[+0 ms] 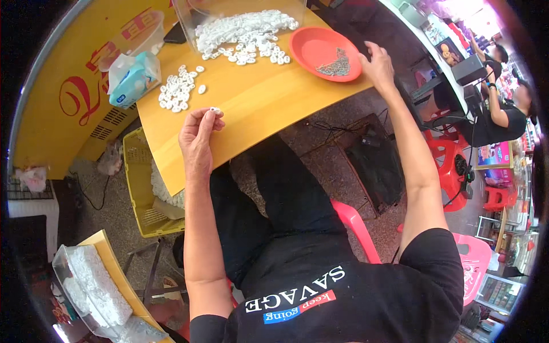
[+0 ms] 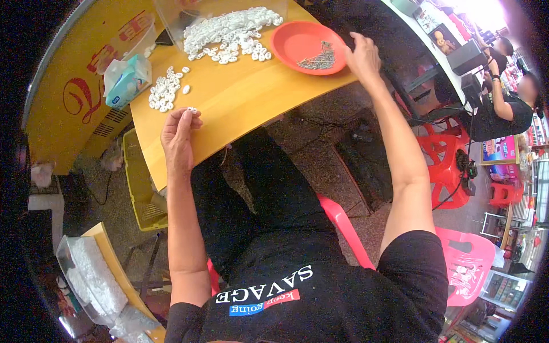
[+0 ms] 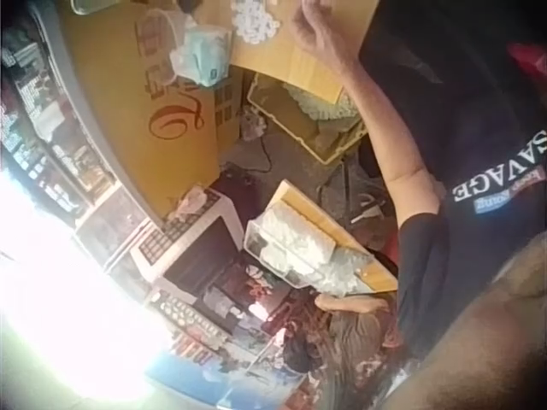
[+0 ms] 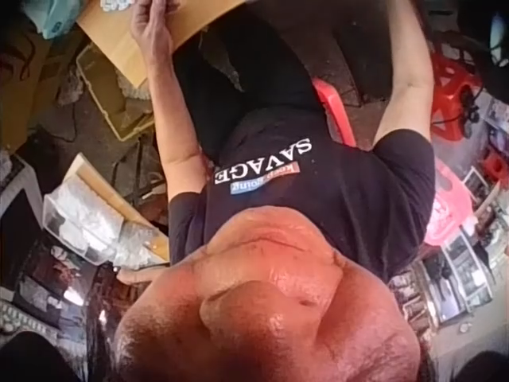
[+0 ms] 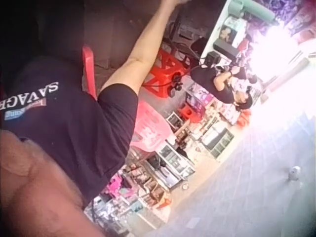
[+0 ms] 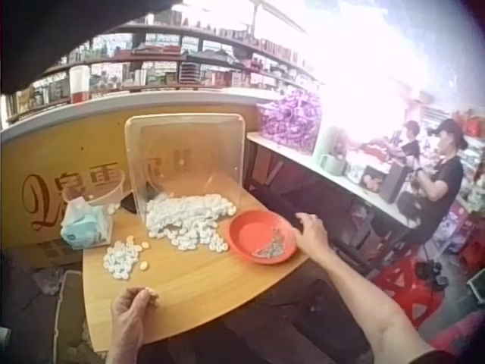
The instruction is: The person is manually inserting small metal pins into white plastic components at a workbench.
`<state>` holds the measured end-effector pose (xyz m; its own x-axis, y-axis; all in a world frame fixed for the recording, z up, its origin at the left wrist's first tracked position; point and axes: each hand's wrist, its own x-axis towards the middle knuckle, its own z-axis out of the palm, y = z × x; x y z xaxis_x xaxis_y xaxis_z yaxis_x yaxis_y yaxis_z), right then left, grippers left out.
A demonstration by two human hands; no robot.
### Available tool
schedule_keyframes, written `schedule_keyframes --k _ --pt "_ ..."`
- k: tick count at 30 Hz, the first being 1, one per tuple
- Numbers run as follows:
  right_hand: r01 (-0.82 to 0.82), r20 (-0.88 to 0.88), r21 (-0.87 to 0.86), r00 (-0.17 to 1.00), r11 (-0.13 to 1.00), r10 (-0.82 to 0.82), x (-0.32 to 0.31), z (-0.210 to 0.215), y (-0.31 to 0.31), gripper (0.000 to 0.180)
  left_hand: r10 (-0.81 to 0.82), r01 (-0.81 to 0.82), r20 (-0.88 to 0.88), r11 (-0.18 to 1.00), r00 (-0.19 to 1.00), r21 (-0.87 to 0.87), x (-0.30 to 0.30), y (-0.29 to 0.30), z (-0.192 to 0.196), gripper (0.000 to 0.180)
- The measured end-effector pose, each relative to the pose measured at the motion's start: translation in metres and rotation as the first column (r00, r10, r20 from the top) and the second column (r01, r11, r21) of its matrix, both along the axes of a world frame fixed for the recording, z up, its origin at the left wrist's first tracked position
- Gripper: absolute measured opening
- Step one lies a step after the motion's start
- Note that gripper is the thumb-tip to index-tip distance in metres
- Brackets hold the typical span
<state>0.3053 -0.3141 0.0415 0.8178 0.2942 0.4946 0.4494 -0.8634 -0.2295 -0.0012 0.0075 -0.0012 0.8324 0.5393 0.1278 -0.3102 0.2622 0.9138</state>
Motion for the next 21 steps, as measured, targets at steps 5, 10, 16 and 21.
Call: schedule_keyframes --k 5,10,16,21 --pt "0.091 -0.576 0.414 0.796 0.906 0.184 -0.004 -0.009 -0.007 0.052 0.002 -0.002 -0.005 1.0 1.0 -0.017 -0.001 0.002 -0.001 0.014" --pt "0.041 -0.538 0.456 0.809 0.889 0.238 -0.001 0.003 -0.005 0.051 0.004 -0.004 -0.011 1.0 1.0 -0.011 0.0 0.001 0.0 0.014" --pt "0.002 -0.47 0.407 0.858 0.913 0.208 -0.001 0.015 -0.004 0.045 0.003 -0.003 -0.015 1.0 1.0 0.001 0.0 0.001 -0.002 0.014" --pt "0.073 -0.535 0.438 0.822 0.896 0.194 -0.009 0.021 -0.003 0.045 0.003 -0.003 -0.018 1.0 1.0 -0.005 -0.002 0.001 0.0 0.015"
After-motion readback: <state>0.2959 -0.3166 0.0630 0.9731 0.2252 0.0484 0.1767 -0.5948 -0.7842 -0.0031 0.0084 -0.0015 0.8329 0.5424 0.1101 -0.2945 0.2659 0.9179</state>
